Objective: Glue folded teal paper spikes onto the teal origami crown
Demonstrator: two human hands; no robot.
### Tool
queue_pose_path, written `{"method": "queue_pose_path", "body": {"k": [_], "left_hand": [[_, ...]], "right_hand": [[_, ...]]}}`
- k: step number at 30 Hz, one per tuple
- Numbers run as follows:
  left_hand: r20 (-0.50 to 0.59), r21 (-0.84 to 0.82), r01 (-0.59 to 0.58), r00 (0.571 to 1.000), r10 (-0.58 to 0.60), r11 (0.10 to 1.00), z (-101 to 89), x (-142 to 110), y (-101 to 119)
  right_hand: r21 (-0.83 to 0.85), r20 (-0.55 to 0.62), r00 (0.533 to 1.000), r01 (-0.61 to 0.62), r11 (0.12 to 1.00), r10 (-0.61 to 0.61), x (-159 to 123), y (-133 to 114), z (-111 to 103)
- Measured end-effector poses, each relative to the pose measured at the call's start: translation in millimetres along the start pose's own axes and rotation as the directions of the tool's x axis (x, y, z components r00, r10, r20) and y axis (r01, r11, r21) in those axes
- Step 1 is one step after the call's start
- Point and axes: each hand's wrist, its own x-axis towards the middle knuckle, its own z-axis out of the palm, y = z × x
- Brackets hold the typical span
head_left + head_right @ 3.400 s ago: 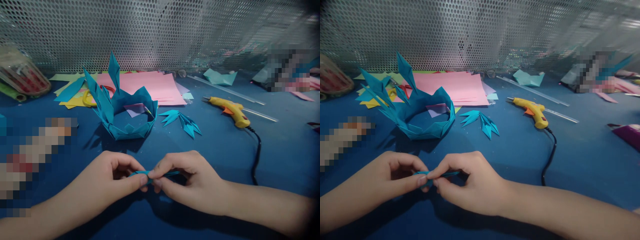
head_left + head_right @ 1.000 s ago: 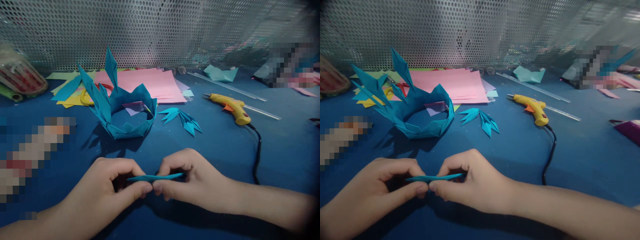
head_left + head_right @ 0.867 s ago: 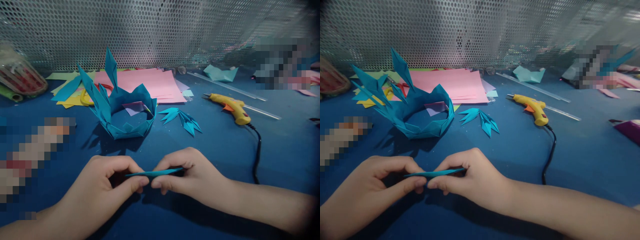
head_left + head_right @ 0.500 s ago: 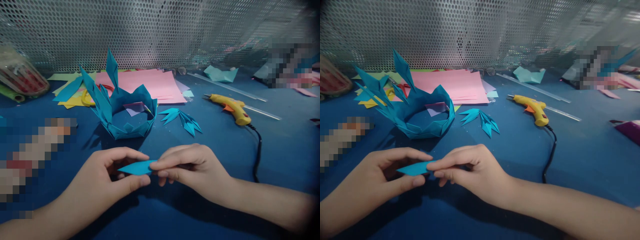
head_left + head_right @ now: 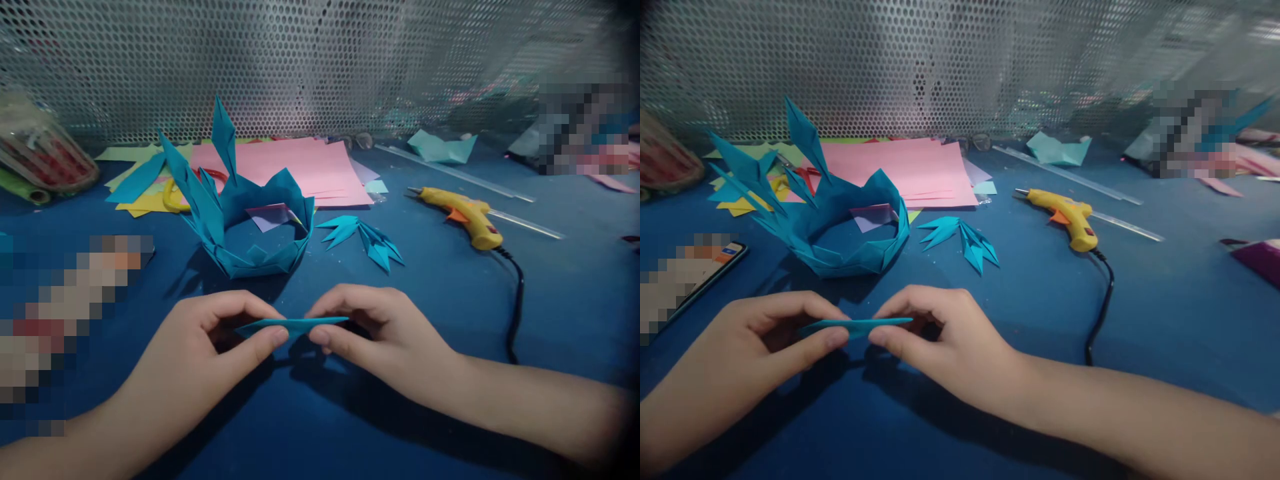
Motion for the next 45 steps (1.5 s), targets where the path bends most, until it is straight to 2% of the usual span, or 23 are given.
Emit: {"method": "queue_pose_path", "body": {"k": [3, 6, 9, 13, 16, 18, 25, 29, 32, 34, 38, 42, 45], "left_hand": [[-0.065, 0.119, -0.151, 0.985, 0.160, 0.981, -0.8, -4, -2], [-0.048, 0.178, -0.316, 0.943, 0.329, 0.932, -1.6, -6, -5], [-0.012, 0.216, -0.490, 0.863, 0.504, 0.844, -1.6, -8, -11], [0.052, 0.247, -0.640, 0.759, 0.649, 0.728, -1.9, -10, -19], [0.117, 0.309, -0.700, 0.700, 0.704, 0.644, -1.8, -13, -22], [0.150, 0.343, -0.726, 0.669, 0.728, 0.596, -1.6, -14, -21], [0.254, 0.472, -0.796, 0.534, 0.807, 0.378, -5.1, -17, -16], [0.181, 0.525, -0.782, 0.488, 0.854, 0.336, -4.4, -17, -17], [0.159, 0.548, -0.762, 0.500, 0.851, 0.345, -5.0, -16, -17], [0.180, 0.545, -0.750, 0.541, 0.821, 0.375, -5.9, -15, -16], [0.152, 0.488, -0.712, 0.639, 0.754, 0.504, -5.3, -12, -17], [0.172, 0.451, -0.673, 0.710, 0.683, 0.586, -5.0, -8, -21], [0.150, 0.466, -0.624, 0.754, 0.640, 0.627, -7.1, -6, -22]], "right_hand": [[-0.152, -0.019, 0.991, 0.130, 0.980, -0.134, -1, 0, -3], [-0.214, -0.024, 0.942, 0.323, 0.922, -0.335, -4, 0, -5], [-0.268, 0.013, 0.876, 0.468, 0.842, -0.483, -6, -2, -5], [-0.430, 0.080, 0.798, 0.568, 0.702, -0.597, -10, -3, -4], [-0.556, 0.131, 0.737, 0.608, 0.567, -0.663, -14, -3, -4], [-0.589, 0.166, 0.722, 0.619, 0.520, -0.672, -16, -4, -5], [-0.566, 0.178, 0.737, 0.619, 0.544, -0.652, -18, -9, -5], [-0.594, 0.169, 0.723, 0.617, 0.516, -0.670, -20, -11, -3], [-0.590, 0.159, 0.722, 0.616, 0.522, -0.673, -19, -9, 0], [-0.586, 0.152, 0.728, 0.611, 0.532, -0.669, -17, -6, 2], [-0.565, 0.121, 0.762, 0.579, 0.587, -0.636, -11, 0, 2], [-0.544, 0.121, 0.800, 0.548, 0.635, -0.588, -7, 2, 2], [-0.496, 0.086, 0.840, 0.502, 0.709, -0.535, -6, 2, 1]]}}
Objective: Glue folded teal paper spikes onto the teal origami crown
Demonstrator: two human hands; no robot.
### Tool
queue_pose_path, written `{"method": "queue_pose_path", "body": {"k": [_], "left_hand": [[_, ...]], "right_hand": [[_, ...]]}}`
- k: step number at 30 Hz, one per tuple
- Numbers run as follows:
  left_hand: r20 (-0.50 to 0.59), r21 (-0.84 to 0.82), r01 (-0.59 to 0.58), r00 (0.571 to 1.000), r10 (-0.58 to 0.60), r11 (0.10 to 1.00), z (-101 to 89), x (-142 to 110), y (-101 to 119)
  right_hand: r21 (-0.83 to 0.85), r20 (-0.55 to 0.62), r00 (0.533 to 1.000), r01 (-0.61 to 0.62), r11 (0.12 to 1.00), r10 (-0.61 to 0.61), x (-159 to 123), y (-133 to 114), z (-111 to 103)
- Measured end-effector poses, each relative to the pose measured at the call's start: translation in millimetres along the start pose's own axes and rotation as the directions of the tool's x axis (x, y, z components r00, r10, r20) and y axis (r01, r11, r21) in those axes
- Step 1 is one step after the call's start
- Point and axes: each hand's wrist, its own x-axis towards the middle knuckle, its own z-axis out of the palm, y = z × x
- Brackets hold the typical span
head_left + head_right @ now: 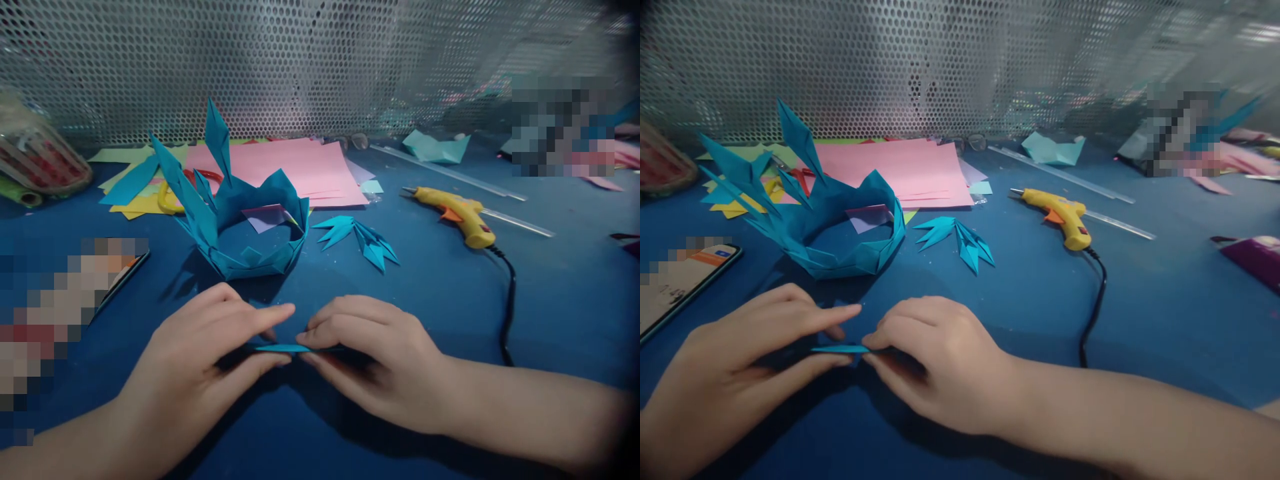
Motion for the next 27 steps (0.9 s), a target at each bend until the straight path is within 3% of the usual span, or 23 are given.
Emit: {"method": "queue_pose_path", "body": {"k": [6, 13, 20, 23, 27], "left_hand": [[0.022, -0.110, 0.064, 0.998, -0.062, 0.992, 0.6, 3, 2], [-0.029, -0.182, 0.096, 0.994, -0.103, 0.979, 4.7, 6, 8], [0.026, -0.198, 0.212, 0.977, -0.211, 0.957, -3.2, 18, 15], [0.048, -0.242, 0.314, 0.949, -0.312, 0.918, -3.0, 18, 13], [0.055, -0.258, 0.473, 0.878, -0.476, 0.843, -2.5, 17, 7]], "right_hand": [[0.130, 0.059, 0.988, -0.146, 0.981, 0.139, 3, 1, -2], [0.143, 0.123, 0.990, -0.082, 0.986, 0.065, 6, -2, -2], [0.225, 0.035, 0.995, -0.099, 0.969, 0.094, 6, -7, -4], [0.192, 0.066, 0.988, -0.148, 0.970, 0.138, 7, -2, -6], [0.136, 0.061, 0.990, -0.134, 0.982, 0.126, 7, 7, -9]]}}
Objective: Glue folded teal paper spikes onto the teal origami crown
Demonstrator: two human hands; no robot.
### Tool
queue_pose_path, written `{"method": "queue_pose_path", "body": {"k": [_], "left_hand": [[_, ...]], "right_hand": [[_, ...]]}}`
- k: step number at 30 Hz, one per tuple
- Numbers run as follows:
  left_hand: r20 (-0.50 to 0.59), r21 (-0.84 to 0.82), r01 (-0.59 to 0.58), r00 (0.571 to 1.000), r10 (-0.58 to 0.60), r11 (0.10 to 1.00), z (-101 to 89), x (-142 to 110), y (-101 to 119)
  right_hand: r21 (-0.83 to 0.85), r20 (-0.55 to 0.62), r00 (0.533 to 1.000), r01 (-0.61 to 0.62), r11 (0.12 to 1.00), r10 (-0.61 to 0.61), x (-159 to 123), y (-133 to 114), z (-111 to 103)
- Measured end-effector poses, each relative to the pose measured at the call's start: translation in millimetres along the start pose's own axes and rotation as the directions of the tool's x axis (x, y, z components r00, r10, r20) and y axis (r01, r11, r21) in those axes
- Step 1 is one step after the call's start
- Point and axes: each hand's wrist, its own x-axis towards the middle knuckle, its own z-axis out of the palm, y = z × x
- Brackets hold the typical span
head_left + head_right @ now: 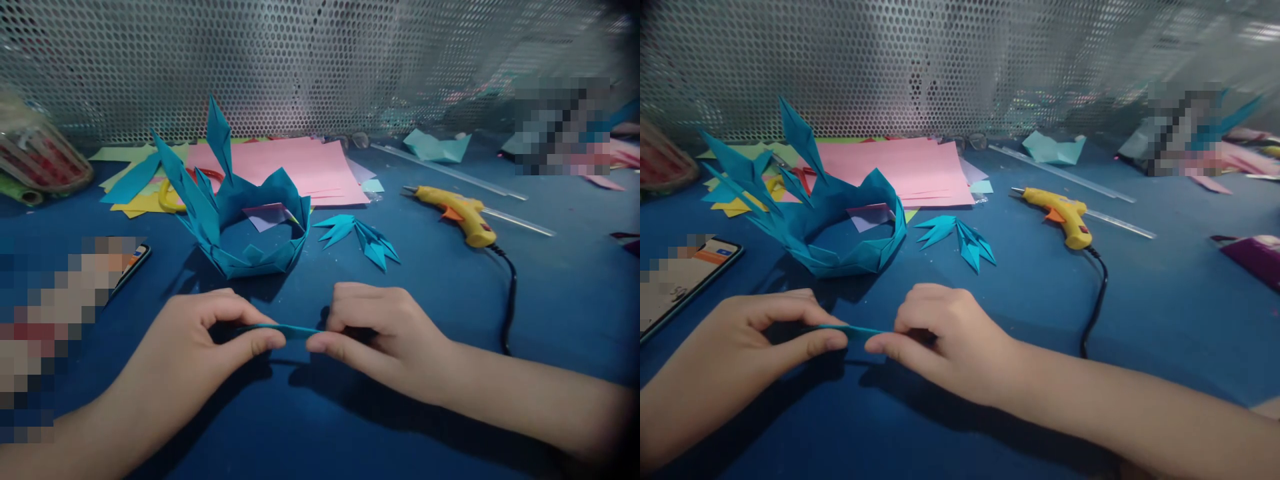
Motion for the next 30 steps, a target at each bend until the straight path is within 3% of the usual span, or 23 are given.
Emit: {"method": "queue_pose_path", "body": {"k": [5, 12, 17, 24, 30], "left_hand": [[-0.021, -0.014, 0.141, 0.990, -0.142, 0.990, -2.2, 2, -1], [-0.043, 0.036, -0.005, 0.999, 0.006, 0.999, 0.4, 2, -1], [-0.090, -0.031, 0.066, 0.994, -0.069, 0.997, -1.8, 1, 2], [-0.086, -0.016, -0.035, 0.996, 0.034, 0.999, 0.3, -1, 3], [-0.039, 0.014, -0.085, 0.996, 0.085, 0.996, 1.6, -2, 2]], "right_hand": [[0.025, 0.011, 0.999, -0.041, 0.999, 0.041, 0, 3, -2], [0.172, 0.036, 0.995, -0.102, 0.980, 0.098, 6, 3, -8], [0.236, 0.040, 0.989, -0.147, 0.961, 0.141, 8, 3, -10], [0.204, 0.021, 0.983, -0.182, 0.962, 0.182, 8, 6, -12], [0.103, -0.050, 0.992, -0.109, 0.989, 0.115, 6, 8, -11]]}}
